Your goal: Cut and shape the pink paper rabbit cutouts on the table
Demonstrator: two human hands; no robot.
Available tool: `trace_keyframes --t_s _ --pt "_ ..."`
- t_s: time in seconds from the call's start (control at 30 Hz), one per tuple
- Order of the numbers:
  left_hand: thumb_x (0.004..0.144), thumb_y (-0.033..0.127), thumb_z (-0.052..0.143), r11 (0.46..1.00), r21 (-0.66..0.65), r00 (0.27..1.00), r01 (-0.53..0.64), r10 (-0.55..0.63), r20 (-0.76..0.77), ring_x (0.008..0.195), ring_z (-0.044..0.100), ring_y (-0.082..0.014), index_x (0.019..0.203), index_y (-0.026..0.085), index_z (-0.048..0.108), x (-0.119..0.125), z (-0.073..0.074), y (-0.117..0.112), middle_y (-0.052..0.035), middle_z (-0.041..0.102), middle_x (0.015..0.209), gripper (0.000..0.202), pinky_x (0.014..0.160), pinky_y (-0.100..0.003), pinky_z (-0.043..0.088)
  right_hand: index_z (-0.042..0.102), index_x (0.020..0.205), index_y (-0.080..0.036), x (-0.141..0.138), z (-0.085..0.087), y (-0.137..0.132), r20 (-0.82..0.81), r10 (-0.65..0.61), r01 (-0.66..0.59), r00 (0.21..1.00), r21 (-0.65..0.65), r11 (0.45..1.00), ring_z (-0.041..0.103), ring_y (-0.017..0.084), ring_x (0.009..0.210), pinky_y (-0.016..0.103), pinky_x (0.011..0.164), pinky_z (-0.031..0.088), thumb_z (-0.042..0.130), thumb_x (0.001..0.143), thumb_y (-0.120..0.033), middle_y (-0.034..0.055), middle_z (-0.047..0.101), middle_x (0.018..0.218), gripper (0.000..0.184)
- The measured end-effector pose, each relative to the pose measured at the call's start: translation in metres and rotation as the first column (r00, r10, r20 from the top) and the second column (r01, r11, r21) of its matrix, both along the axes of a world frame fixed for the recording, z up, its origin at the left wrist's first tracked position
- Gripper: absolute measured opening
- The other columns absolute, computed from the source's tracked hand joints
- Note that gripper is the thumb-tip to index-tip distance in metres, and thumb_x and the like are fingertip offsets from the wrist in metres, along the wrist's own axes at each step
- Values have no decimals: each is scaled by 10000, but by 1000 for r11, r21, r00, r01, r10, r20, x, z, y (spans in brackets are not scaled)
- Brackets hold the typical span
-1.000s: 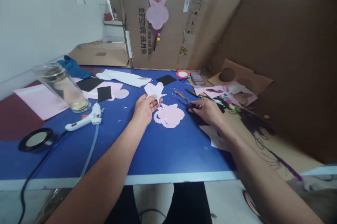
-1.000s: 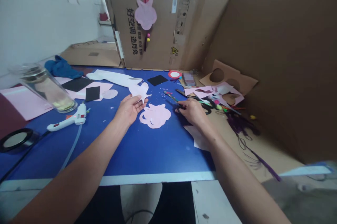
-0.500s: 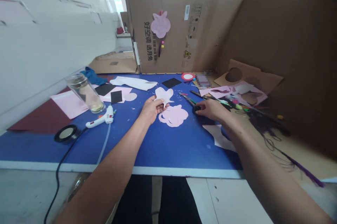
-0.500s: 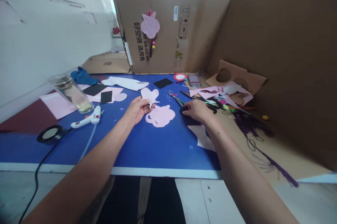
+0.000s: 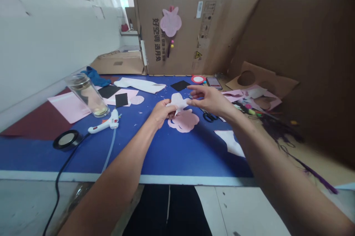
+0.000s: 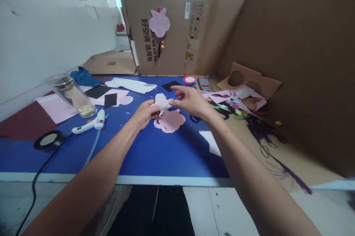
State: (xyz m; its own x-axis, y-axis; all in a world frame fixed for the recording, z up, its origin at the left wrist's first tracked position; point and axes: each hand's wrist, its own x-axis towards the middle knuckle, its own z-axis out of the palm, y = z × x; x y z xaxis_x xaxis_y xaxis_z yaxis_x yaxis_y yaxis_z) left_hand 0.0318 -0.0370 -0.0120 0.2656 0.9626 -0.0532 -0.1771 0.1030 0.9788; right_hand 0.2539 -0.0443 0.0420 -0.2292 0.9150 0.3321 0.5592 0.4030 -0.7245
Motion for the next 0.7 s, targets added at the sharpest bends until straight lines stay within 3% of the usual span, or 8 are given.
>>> trace_keyframes --t_s 0.1,0.3,0.43,0.57,0.7 --pt "692 185 780 997 56 998 50 -48 -36 610 703 -166 896 170 683 1 0 -1 -56 735 740 226 514 -217 456 697 1425 -225 -20 3 7 32 67 -68 997 44 997 695 241 1001 359 916 532 902 729 -323 90 769 1161 732" --pt "668 145 761 994 47 988 100 -94 -119 562 662 -139 807 165 669 0 -7 -2 -23 687 671 168 533 -219 482 778 1260 -209 -37 -7 5 18 98 -98 995 -2 995 646 172 786 284 736 484 780 780 -247 26 769 934 481" --pt "700 195 818 999 22 998 34 -33 -44 564 657 -124 831 173 666 -3 -5 -1 -17 691 696 202 539 -212 507 788 897 -188 -39 -20 6 -187 61 -79 980 -91 993 629 171 745 272 674 467 746 774 -329 17 740 809 191" --pt "753 288 869 998 -53 999 44 -46 -28 665 709 -137 896 171 694 -7 -2 0 -73 752 799 254 601 -215 557 732 859 -193 -35 -32 10 -438 -102 25 893 -179 984 598 150 674 268 628 475 805 707 -439 9 719 777 299" --pt "814 266 826 999 -47 999 -2 0 -54 682 712 -133 828 161 701 -7 -4 2 -103 772 830 164 585 -201 535 698 823 -199 -30 -38 12 -531 -148 0 835 -269 963 570 126 611 268 603 492 869 641 -436 -6 691 726 344"
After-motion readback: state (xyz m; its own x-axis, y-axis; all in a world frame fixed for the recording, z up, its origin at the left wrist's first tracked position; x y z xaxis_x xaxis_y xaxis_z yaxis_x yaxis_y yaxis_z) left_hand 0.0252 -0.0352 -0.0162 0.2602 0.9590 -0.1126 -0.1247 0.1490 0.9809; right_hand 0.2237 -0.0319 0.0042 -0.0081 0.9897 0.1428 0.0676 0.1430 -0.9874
